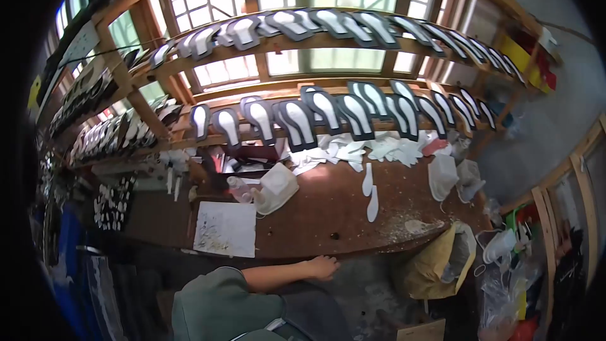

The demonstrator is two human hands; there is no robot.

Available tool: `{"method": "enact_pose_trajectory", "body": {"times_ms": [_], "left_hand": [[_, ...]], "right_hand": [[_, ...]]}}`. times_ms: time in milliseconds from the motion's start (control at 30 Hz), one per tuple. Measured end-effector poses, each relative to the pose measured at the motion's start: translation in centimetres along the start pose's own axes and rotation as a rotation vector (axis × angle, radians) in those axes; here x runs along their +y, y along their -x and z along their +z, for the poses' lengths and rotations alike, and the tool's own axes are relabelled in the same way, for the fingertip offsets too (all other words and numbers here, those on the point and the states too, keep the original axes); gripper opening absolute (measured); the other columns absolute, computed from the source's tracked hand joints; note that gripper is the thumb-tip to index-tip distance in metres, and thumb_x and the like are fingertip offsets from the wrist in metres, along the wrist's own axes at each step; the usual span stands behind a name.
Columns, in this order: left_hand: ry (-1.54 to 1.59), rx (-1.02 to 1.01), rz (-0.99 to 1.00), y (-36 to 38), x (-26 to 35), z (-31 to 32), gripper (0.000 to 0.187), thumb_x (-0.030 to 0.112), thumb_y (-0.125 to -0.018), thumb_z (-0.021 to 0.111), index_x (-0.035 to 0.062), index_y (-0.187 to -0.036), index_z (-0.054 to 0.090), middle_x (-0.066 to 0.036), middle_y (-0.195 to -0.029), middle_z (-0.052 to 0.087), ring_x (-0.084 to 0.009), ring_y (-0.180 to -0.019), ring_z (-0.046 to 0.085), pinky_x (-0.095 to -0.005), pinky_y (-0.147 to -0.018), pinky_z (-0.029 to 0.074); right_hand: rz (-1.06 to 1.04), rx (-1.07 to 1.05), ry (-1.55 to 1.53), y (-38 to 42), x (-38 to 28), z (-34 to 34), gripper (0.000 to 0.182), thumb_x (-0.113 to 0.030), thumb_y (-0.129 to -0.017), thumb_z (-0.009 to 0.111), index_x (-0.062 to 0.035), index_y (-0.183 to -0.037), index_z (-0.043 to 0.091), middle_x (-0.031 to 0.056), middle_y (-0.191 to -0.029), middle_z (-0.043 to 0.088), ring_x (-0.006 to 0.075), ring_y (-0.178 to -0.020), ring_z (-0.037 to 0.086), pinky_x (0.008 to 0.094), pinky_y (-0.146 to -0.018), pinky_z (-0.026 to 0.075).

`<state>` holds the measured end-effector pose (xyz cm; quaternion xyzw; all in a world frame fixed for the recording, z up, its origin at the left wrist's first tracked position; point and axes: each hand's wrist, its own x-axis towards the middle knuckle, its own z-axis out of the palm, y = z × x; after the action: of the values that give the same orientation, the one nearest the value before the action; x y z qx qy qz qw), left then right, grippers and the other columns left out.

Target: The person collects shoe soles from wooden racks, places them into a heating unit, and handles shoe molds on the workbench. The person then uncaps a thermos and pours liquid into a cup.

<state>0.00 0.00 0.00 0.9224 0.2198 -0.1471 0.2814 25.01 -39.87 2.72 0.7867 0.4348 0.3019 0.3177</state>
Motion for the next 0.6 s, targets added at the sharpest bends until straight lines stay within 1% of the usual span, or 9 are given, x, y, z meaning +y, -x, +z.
{"method": "enact_pose_trajectory", "body": {"times_ms": [33, 100, 200, 233, 333, 367, 433, 500, 600], "left_hand": [[-0.010, 0.083, -0.033, 2.1, -1.8, -1.7, 0.045, 0.030, -0.079, 0.063, 0.0038, -0.114, 0.052, -0.016, -0.112, 0.054, -0.0363, -0.102, 0.056, -0.0476, -0.084, 0.046], [0.134, 0.199, -0.075, 6.7, -2.9, -5.8, 0.046, 0.030, -0.081, 0.062, 0.0036, -0.117, 0.051, -0.018, -0.111, 0.055, -0.0369, -0.101, 0.056, -0.0460, -0.085, 0.046], [0.402, 0.691, -0.179, 13.0, -5.9, -10.6, 0.042, 0.032, -0.084, 0.062, 0.0037, -0.115, 0.055, -0.018, -0.108, 0.058, -0.0370, -0.097, 0.058, -0.0426, -0.083, 0.048], [0.349, 0.963, -0.270, 15.0, -7.8, -13.0, 0.041, 0.034, -0.083, 0.064, 0.0032, -0.111, 0.058, -0.017, -0.105, 0.061, -0.0350, -0.097, 0.059, -0.0407, -0.081, 0.049], [0.416, 1.468, -0.636, 22.2, -15.0, -22.0, 0.037, 0.027, -0.082, 0.066, 0.0037, -0.110, 0.059, -0.013, -0.097, 0.064, -0.0266, -0.089, 0.064, -0.0358, -0.076, 0.050], [0.303, 1.593, -0.707, 24.3, -18.2, -24.6, 0.037, 0.031, -0.084, 0.061, 0.0016, -0.106, 0.059, -0.018, -0.094, 0.062, -0.0351, -0.087, 0.061, -0.0429, -0.075, 0.049], [-0.121, 1.655, -1.022, 26.6, -26.0, -28.1, 0.045, 0.035, -0.082, 0.061, -0.0018, -0.107, 0.055, -0.022, -0.095, 0.062, -0.0410, -0.088, 0.060, -0.0477, -0.079, 0.047], [-0.122, 1.392, -1.331, 28.0, -29.9, -31.6, 0.057, 0.047, -0.081, 0.060, -0.0021, -0.110, 0.055, -0.023, -0.100, 0.063, -0.0377, -0.096, 0.061, -0.0485, -0.085, 0.046], [0.082, 1.215, -1.545, 27.3, -34.1, -32.2, 0.062, 0.051, -0.080, 0.059, -0.0028, -0.111, 0.055, -0.024, -0.113, 0.061, -0.0369, -0.107, 0.058, -0.0469, -0.092, 0.044]], "right_hand": [[-0.036, 0.038, -0.035, -4.0, -3.2, -1.8, 0.061, -0.050, -0.084, 0.056, 0.0034, -0.113, 0.057, 0.0267, -0.113, 0.057, 0.0465, -0.095, 0.055, 0.0501, -0.084, 0.046], [0.372, -0.459, -1.367, -15.4, -7.3, -10.5, 0.053, -0.015, -0.076, 0.069, 0.0081, -0.120, 0.049, 0.0223, -0.119, 0.054, 0.0363, -0.113, 0.051, 0.0435, -0.096, 0.039], [-0.031, -0.408, -1.448, -24.8, -11.2, -18.7, 0.056, -0.020, -0.080, 0.066, 0.0036, -0.127, 0.046, 0.0223, -0.125, 0.050, 0.0375, -0.115, 0.048, 0.0406, -0.097, 0.039], [-0.131, -0.406, -1.469, -27.4, -12.0, -22.0, 0.054, -0.018, -0.080, 0.066, 0.0034, -0.126, 0.047, 0.0222, -0.125, 0.050, 0.0368, -0.116, 0.048, 0.0400, -0.098, 0.039], [-0.324, -0.242, -1.709, -33.5, -16.0, -25.4, 0.052, -0.020, -0.080, 0.069, 0.0029, -0.123, 0.051, 0.0176, -0.112, 0.060, 0.0275, -0.102, 0.059, 0.0352, -0.089, 0.046], [-0.323, -0.271, -1.811, -35.2, -16.1, -27.9, 0.052, -0.020, -0.080, 0.070, 0.0023, -0.123, 0.052, 0.0153, -0.109, 0.062, 0.0239, -0.098, 0.061, 0.0333, -0.086, 0.047], [-0.397, -0.167, -1.880, -38.8, -17.2, -29.8, 0.049, -0.021, -0.081, 0.071, 0.0003, -0.122, 0.054, 0.0115, -0.104, 0.064, 0.0183, -0.095, 0.061, 0.0305, -0.084, 0.048], [-0.479, -0.093, -1.901, -42.5, -15.9, -32.8, 0.048, -0.021, -0.082, 0.070, 0.0006, -0.122, 0.054, 0.0110, -0.103, 0.064, 0.0176, -0.094, 0.061, 0.0301, -0.083, 0.048], [-0.483, -0.088, -1.953, -48.3, -14.6, -33.9, 0.046, -0.021, -0.084, 0.068, 0.0014, -0.121, 0.054, 0.0112, -0.102, 0.064, 0.0185, -0.090, 0.062, 0.0296, -0.081, 0.049]]}}
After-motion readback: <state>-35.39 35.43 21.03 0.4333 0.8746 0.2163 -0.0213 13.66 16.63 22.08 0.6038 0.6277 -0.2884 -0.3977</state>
